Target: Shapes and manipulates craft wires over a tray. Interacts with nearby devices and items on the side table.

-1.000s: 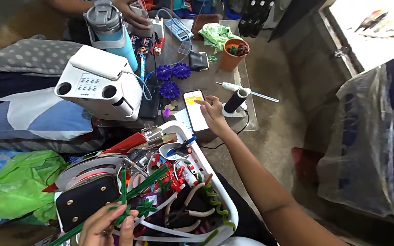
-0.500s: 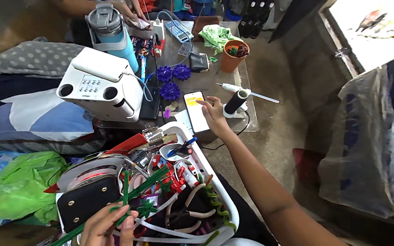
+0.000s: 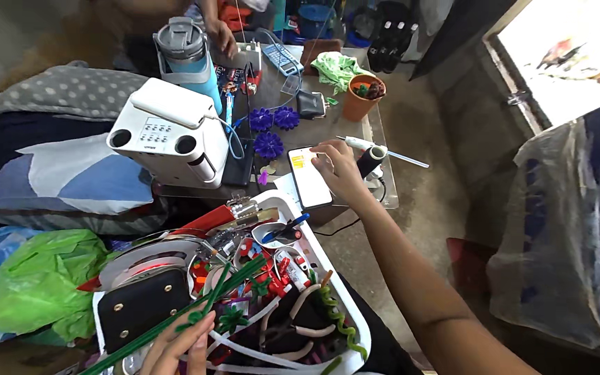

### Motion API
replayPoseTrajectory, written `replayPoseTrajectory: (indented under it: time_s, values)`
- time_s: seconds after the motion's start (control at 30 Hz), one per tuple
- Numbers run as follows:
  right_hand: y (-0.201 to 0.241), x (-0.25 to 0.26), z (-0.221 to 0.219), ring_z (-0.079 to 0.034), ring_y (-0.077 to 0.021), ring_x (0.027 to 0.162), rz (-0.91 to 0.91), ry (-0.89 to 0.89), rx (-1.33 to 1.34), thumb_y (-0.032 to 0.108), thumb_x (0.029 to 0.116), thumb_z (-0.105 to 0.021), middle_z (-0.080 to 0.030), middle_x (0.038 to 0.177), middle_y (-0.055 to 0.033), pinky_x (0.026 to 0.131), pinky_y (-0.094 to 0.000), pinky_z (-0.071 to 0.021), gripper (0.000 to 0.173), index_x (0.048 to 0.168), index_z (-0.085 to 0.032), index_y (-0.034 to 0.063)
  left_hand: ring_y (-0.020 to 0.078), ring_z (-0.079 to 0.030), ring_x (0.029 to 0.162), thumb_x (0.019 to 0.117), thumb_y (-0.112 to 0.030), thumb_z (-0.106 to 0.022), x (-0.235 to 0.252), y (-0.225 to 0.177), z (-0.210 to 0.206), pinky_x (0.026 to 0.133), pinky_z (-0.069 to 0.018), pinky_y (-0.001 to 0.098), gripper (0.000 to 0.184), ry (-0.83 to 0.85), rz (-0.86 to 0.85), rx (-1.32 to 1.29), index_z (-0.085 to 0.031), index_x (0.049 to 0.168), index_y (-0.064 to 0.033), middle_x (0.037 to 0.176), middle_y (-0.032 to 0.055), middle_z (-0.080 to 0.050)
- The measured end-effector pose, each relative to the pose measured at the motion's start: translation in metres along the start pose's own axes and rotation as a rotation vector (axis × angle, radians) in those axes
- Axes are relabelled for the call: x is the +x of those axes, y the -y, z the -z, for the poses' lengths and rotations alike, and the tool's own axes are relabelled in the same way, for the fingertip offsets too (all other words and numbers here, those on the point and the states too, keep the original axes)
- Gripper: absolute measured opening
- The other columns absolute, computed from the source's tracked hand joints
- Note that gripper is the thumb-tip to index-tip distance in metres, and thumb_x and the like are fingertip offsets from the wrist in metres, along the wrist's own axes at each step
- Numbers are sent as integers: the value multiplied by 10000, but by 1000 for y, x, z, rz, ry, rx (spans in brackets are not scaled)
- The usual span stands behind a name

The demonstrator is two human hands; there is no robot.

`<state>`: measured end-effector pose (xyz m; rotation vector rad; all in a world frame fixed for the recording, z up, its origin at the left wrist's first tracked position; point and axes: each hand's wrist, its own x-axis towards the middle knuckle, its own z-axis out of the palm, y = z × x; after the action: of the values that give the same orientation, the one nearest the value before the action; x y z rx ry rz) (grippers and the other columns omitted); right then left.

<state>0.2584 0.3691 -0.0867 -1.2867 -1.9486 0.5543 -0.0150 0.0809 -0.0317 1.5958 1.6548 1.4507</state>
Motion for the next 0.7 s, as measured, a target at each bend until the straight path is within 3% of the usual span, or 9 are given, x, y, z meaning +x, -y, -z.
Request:
replayPoseTrajectory:
  time_s: [0.17,0.33,0.43,0.57,0.7]
  values:
    - [19,10,10,-605,-326,1185,14,-55,115,201,1051,-556,-599,1317,-212,995,-478,-512,331,1311,-633,11,-6,-658,1047,1024,-76,-592,-1,3,3,910,-567,198,178,-6,-11,25,-738,1124,-95,1166,-48,-693]
    - [31,14,12,-602,-239,1243,-169,-77,438,202,1096,-449,-555,1400,-200,1043,-413,-502,386,1416,-510,-4,6,-658,1052,1022,-69,-591,-2,3,5,914,-565,205,175,0,-21,4,-738,1117,-78,1171,-32,-696]
    - [40,6,11,-633,-245,1167,-164,23,427,185,1088,-462,-614,1313,-182,990,-436,-528,330,1334,-587,4,31,-664,1058,1017,-50,-597,-1,3,7,916,-573,225,169,2,-40,-1,-730,1121,-37,1180,7,-694]
    - [54,-19,12,-659,-191,1069,50,177,274,128,1039,-549,-658,1180,-134,935,-375,-570,221,1171,-684,12,33,-655,1063,1023,-39,-578,0,4,10,925,-562,231,183,17,-43,6,-716,1141,-16,1179,20,-692]
    - [67,-38,42,-672,-117,958,167,281,161,155,1036,-547,-688,1076,-77,865,-300,-576,214,1100,-714,37,36,-652,1067,1021,-38,-579,1,3,12,928,-562,239,184,27,-32,7,-718,1141,-22,1183,14,-689]
